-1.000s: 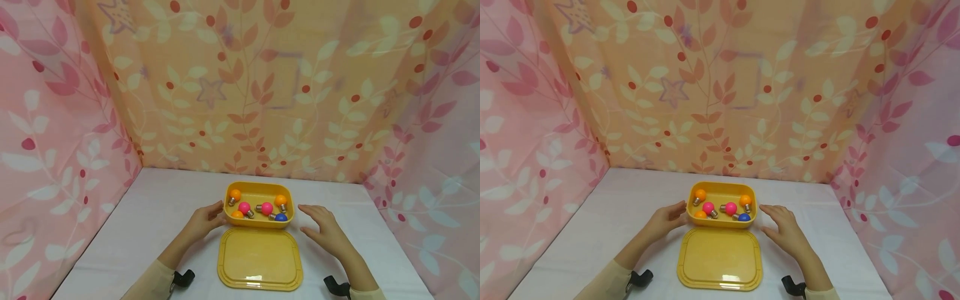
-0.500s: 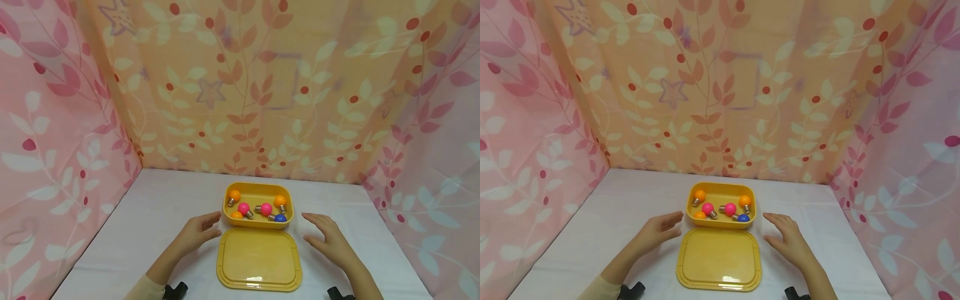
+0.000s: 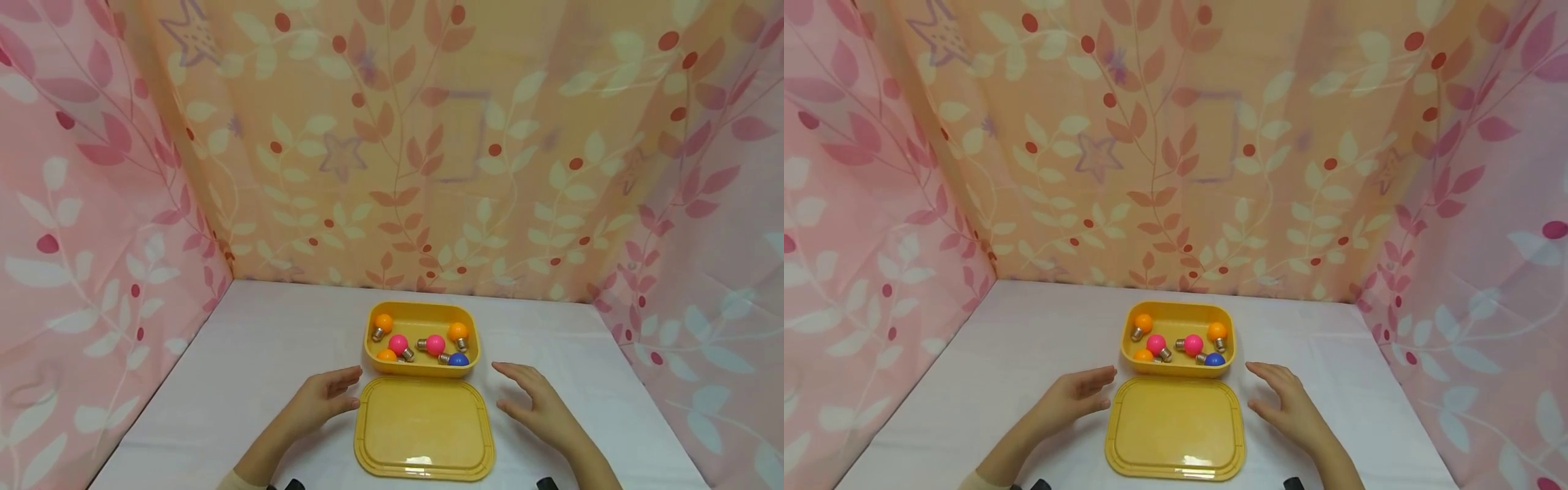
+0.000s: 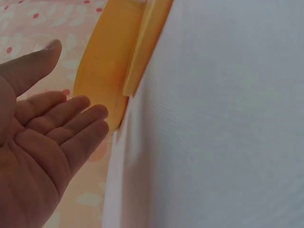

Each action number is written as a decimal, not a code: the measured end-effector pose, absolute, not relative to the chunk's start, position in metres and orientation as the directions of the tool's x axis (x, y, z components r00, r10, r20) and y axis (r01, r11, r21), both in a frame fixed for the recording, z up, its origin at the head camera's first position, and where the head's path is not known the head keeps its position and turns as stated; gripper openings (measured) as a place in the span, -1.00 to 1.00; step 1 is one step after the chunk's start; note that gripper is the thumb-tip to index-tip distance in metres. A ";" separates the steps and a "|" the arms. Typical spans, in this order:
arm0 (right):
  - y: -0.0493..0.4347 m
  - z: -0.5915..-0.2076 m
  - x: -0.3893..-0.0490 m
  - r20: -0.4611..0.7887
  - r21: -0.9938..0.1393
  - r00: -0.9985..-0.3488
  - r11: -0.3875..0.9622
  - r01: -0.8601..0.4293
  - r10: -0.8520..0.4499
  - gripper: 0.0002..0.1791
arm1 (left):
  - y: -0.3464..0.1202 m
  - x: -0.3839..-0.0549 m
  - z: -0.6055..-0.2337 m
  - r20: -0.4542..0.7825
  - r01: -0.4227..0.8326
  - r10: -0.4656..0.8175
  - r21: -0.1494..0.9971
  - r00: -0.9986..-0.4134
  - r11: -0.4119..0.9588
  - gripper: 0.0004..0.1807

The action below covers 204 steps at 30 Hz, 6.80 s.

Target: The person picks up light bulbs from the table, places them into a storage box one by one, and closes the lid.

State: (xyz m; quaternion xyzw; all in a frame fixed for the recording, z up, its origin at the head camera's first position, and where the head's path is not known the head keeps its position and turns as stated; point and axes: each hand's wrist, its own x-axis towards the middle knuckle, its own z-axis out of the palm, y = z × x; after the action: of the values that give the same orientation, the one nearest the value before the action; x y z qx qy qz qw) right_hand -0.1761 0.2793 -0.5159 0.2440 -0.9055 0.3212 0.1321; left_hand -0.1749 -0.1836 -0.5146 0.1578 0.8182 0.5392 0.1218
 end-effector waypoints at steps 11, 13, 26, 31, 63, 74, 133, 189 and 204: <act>0.285 -0.526 -0.172 0.290 -0.579 -0.880 0.664 -0.474 -0.376 -0.23 | -0.190 -0.175 -0.526 -0.006 0.227 0.445 0.853 -0.895 0.469 -0.17; 0.285 -0.528 -0.172 0.286 -0.584 -0.874 0.651 -0.485 -0.394 -0.21 | -0.190 -0.175 -0.526 -0.012 0.241 0.457 0.837 -0.889 0.491 -0.13; 0.292 -0.540 -0.172 0.211 -0.565 -0.842 0.641 -0.520 -0.497 -0.10 | -0.191 -0.172 -0.534 -0.036 0.331 0.524 0.738 -0.851 0.588 0.07; 0.292 -0.541 -0.171 0.236 -0.550 -0.806 0.608 -0.572 -0.543 -0.11 | -0.191 -0.171 -0.534 -0.043 0.367 0.547 0.699 -0.836 0.614 0.07; 0.282 -0.543 -0.171 0.240 -0.499 -0.773 0.609 -0.617 -0.587 -0.06 | -0.185 -0.172 -0.532 -0.043 0.453 0.602 0.617 -0.798 0.644 0.06; 0.285 -0.546 -0.172 0.157 -0.568 -0.824 0.633 -0.527 -0.544 -0.06 | -0.185 -0.170 -0.529 -0.057 0.423 0.593 0.647 -0.803 0.635 0.06; 0.278 -0.536 -0.173 0.276 -0.823 -0.920 0.426 -0.375 -0.278 -0.77 | -0.175 -0.167 -0.526 0.055 0.131 0.319 0.966 -0.946 0.223 -0.58; 0.255 -0.533 -0.171 0.641 -0.682 -0.723 0.241 -0.691 -0.257 -0.21 | -0.170 -0.167 -0.532 0.420 0.432 0.106 0.860 -0.901 0.272 -0.46; 0.265 -0.529 -0.169 0.593 -0.741 -0.717 0.099 -0.664 -0.367 -0.15 | -0.176 -0.170 -0.533 0.415 0.484 0.268 0.822 -0.869 0.298 -0.14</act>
State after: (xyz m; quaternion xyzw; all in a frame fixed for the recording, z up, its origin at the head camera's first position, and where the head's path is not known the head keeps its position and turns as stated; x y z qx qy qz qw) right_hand -0.1694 0.2648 -0.5286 0.3530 -0.7299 0.5707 0.1301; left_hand -0.1700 -0.1762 -0.5326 0.2353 0.7995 0.5437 -0.0994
